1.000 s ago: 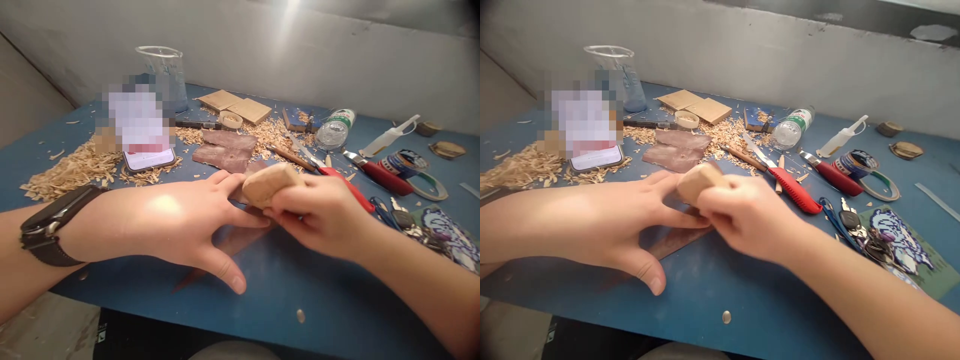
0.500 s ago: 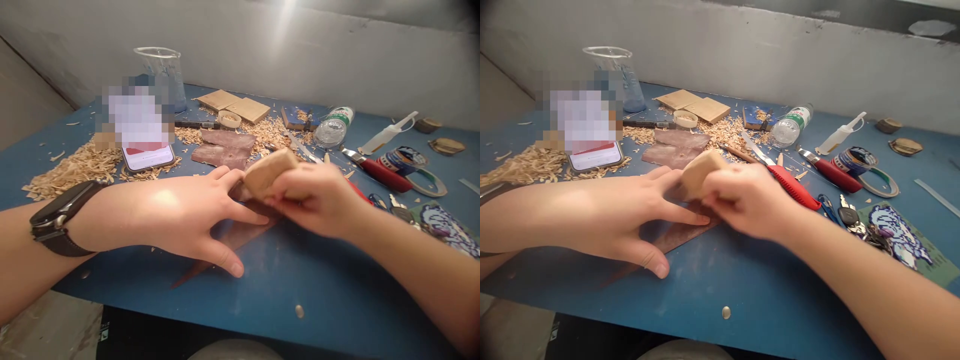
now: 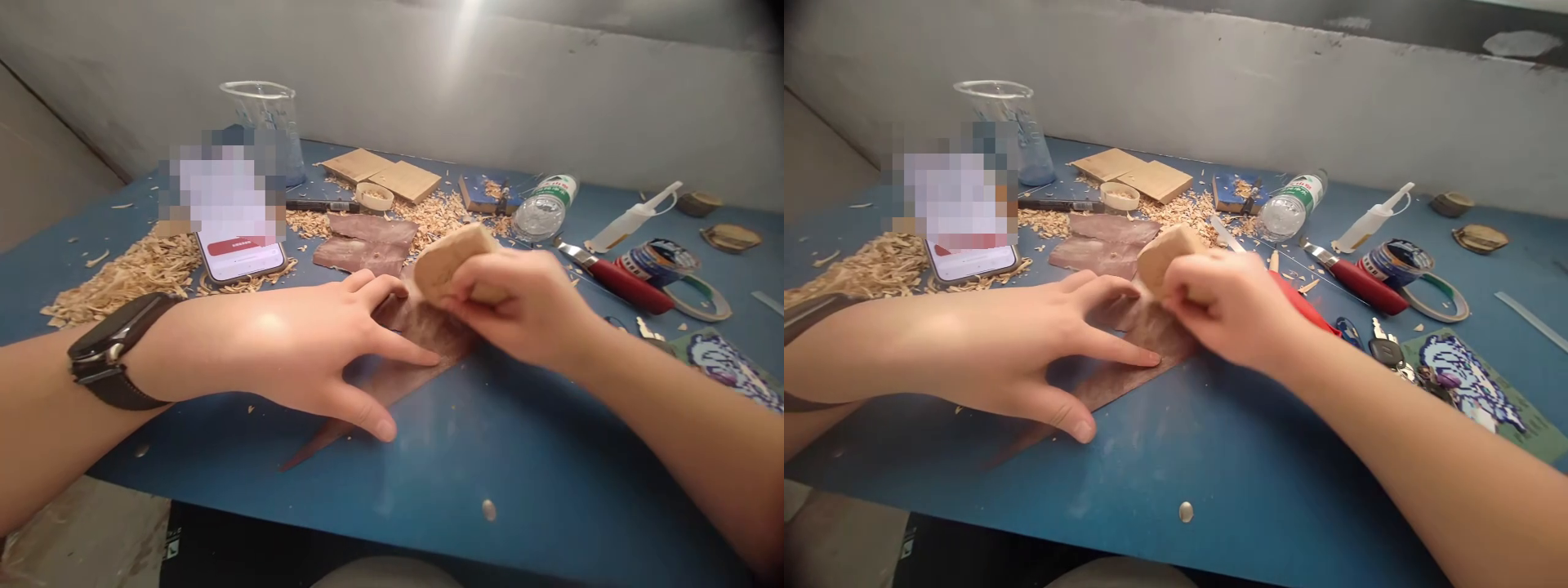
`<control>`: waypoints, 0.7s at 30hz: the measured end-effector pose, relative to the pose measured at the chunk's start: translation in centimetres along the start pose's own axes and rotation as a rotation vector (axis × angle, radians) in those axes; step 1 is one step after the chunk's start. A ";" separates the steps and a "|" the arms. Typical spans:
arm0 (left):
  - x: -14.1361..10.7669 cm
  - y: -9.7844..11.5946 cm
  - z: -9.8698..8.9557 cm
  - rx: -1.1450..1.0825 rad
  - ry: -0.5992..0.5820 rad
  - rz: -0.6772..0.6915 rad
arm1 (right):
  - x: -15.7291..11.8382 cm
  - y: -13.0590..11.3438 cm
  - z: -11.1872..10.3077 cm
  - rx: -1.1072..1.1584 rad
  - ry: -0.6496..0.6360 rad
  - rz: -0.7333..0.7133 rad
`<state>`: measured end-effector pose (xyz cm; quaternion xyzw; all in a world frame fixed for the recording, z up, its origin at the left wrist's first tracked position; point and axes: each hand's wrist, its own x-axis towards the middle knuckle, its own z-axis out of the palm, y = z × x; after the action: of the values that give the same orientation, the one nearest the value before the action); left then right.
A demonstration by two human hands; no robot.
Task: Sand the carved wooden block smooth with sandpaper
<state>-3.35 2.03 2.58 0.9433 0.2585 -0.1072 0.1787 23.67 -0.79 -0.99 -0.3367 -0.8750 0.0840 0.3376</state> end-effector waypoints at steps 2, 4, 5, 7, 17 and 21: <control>0.0 0.1 0.0 0.011 0.001 -0.011 | 0.0 -0.1 -0.1 -0.025 0.001 0.007; 0.1 0.1 0.1 0.012 0.007 0.009 | -0.1 -0.2 -0.1 0.033 -0.091 -0.034; 0.1 0.1 0.1 0.012 0.006 0.006 | -0.2 -0.1 -0.2 0.054 -0.081 -0.039; 0.0 0.1 0.2 0.009 -0.004 -0.022 | -0.3 0.0 -0.3 -0.012 -0.006 0.020; -0.2 0.5 0.3 0.003 0.024 -0.017 | -0.6 -0.8 -1.0 -0.030 -0.063 0.020; -0.2 0.4 0.3 0.020 0.011 -0.019 | -0.7 -1.1 -1.4 -0.025 -0.060 0.076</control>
<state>-3.38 1.51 2.44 0.9432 0.2672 -0.1062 0.1666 24.39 -2.18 0.06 -0.3711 -0.8723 0.0960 0.3036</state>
